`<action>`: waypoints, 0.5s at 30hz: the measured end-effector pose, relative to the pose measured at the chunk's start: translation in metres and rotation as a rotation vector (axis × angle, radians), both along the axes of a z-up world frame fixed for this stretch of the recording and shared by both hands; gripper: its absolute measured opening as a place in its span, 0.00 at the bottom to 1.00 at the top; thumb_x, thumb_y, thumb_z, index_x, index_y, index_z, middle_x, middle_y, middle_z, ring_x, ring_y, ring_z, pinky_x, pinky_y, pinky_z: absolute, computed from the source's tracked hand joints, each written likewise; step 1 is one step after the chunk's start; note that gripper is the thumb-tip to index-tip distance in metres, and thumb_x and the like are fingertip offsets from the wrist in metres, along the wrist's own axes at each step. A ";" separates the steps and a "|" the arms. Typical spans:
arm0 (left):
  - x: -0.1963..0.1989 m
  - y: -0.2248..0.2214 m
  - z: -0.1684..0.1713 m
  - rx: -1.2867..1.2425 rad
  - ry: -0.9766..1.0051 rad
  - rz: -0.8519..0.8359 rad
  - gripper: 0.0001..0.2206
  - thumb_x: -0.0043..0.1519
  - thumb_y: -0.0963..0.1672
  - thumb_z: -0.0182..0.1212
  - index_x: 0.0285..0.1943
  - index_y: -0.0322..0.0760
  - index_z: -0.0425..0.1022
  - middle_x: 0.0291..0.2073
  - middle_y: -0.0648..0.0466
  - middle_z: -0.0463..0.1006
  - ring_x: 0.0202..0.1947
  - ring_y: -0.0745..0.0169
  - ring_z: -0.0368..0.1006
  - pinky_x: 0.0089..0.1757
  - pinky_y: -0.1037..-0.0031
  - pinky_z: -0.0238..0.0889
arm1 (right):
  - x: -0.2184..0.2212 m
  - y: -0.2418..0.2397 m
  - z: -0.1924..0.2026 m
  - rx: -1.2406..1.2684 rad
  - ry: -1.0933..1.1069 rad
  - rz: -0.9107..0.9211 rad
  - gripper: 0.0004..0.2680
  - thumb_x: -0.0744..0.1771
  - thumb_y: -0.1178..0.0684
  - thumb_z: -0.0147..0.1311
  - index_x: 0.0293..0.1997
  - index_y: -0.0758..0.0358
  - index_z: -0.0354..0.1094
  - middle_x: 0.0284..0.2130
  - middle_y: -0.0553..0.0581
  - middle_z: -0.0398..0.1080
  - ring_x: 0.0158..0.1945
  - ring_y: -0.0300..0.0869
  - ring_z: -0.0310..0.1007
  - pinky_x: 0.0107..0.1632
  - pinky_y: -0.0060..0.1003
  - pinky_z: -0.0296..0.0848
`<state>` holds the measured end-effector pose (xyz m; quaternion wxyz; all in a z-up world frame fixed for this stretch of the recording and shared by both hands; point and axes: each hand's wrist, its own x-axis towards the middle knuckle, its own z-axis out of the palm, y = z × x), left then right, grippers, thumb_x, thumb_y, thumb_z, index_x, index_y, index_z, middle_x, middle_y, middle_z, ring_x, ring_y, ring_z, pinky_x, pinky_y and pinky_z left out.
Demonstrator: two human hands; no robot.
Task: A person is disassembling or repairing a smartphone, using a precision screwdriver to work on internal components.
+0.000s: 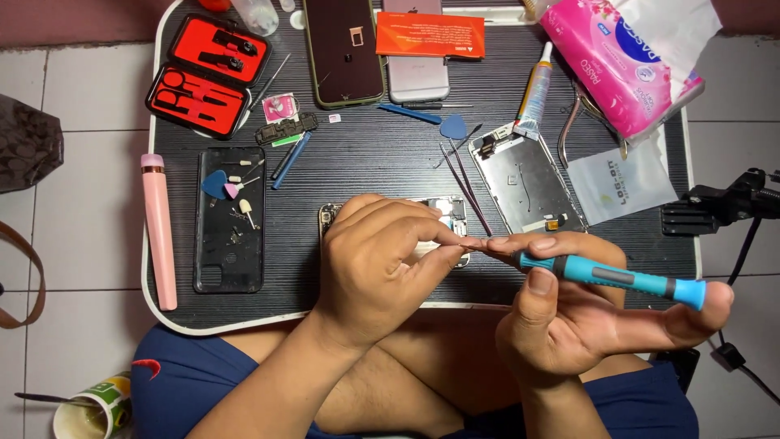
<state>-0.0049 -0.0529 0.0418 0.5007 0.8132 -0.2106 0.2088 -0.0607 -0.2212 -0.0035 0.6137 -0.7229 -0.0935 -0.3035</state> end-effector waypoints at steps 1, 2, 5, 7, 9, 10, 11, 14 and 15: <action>0.000 0.000 0.000 0.001 0.000 -0.003 0.08 0.48 0.37 0.74 0.31 0.37 0.79 0.29 0.53 0.82 0.32 0.61 0.76 0.41 0.72 0.64 | 0.001 0.000 0.001 0.001 0.000 -0.003 0.37 0.71 0.73 0.43 0.76 0.15 0.37 0.45 0.71 0.65 0.36 0.54 0.73 0.54 0.61 0.90; 0.000 -0.001 0.001 0.013 -0.007 -0.003 0.08 0.48 0.37 0.74 0.31 0.37 0.79 0.29 0.53 0.82 0.33 0.61 0.77 0.42 0.72 0.65 | 0.001 0.000 0.003 -0.003 -0.005 0.008 0.37 0.71 0.73 0.43 0.76 0.16 0.37 0.44 0.71 0.65 0.36 0.55 0.73 0.54 0.61 0.89; 0.000 -0.001 0.001 0.032 -0.014 -0.004 0.08 0.48 0.37 0.74 0.30 0.37 0.78 0.28 0.53 0.82 0.35 0.60 0.79 0.42 0.71 0.65 | 0.001 -0.001 0.005 -0.013 -0.005 0.016 0.37 0.71 0.73 0.43 0.76 0.17 0.37 0.44 0.72 0.65 0.36 0.57 0.74 0.54 0.61 0.88; 0.000 -0.001 0.002 0.040 -0.017 -0.004 0.08 0.48 0.37 0.75 0.30 0.37 0.78 0.29 0.53 0.82 0.35 0.60 0.79 0.42 0.71 0.65 | 0.002 -0.002 0.004 -0.019 -0.004 0.015 0.37 0.71 0.73 0.43 0.76 0.17 0.36 0.45 0.72 0.65 0.36 0.57 0.75 0.54 0.61 0.88; 0.000 -0.002 0.002 0.046 -0.021 -0.005 0.08 0.47 0.37 0.74 0.31 0.37 0.79 0.28 0.54 0.81 0.36 0.60 0.79 0.43 0.71 0.66 | 0.003 -0.004 0.000 0.012 -0.031 0.031 0.36 0.70 0.73 0.44 0.76 0.18 0.38 0.44 0.70 0.65 0.36 0.55 0.73 0.53 0.61 0.88; 0.000 -0.002 0.002 0.045 -0.021 -0.006 0.08 0.47 0.37 0.74 0.31 0.37 0.79 0.28 0.54 0.81 0.36 0.60 0.79 0.43 0.71 0.66 | 0.002 -0.004 -0.001 0.011 -0.031 0.030 0.36 0.70 0.73 0.44 0.76 0.18 0.38 0.44 0.70 0.65 0.36 0.55 0.73 0.53 0.61 0.88; 0.000 -0.002 0.003 0.049 -0.023 -0.005 0.08 0.48 0.37 0.74 0.30 0.37 0.79 0.28 0.53 0.82 0.36 0.59 0.79 0.43 0.71 0.66 | 0.002 -0.004 -0.001 0.024 -0.014 0.026 0.36 0.71 0.73 0.44 0.77 0.18 0.38 0.45 0.70 0.64 0.37 0.55 0.73 0.55 0.61 0.88; -0.001 -0.001 0.004 0.049 -0.032 -0.005 0.08 0.48 0.38 0.75 0.30 0.37 0.78 0.28 0.53 0.82 0.35 0.59 0.79 0.43 0.70 0.66 | 0.000 -0.002 -0.003 0.096 0.064 -0.002 0.34 0.73 0.72 0.44 0.78 0.21 0.36 0.47 0.68 0.66 0.39 0.54 0.73 0.56 0.58 0.88; -0.001 -0.001 0.004 0.044 -0.036 -0.011 0.08 0.49 0.38 0.76 0.30 0.36 0.78 0.28 0.53 0.81 0.35 0.59 0.79 0.43 0.70 0.65 | -0.001 -0.002 -0.003 0.156 0.126 -0.030 0.32 0.74 0.70 0.43 0.78 0.25 0.34 0.48 0.68 0.67 0.41 0.55 0.74 0.56 0.55 0.88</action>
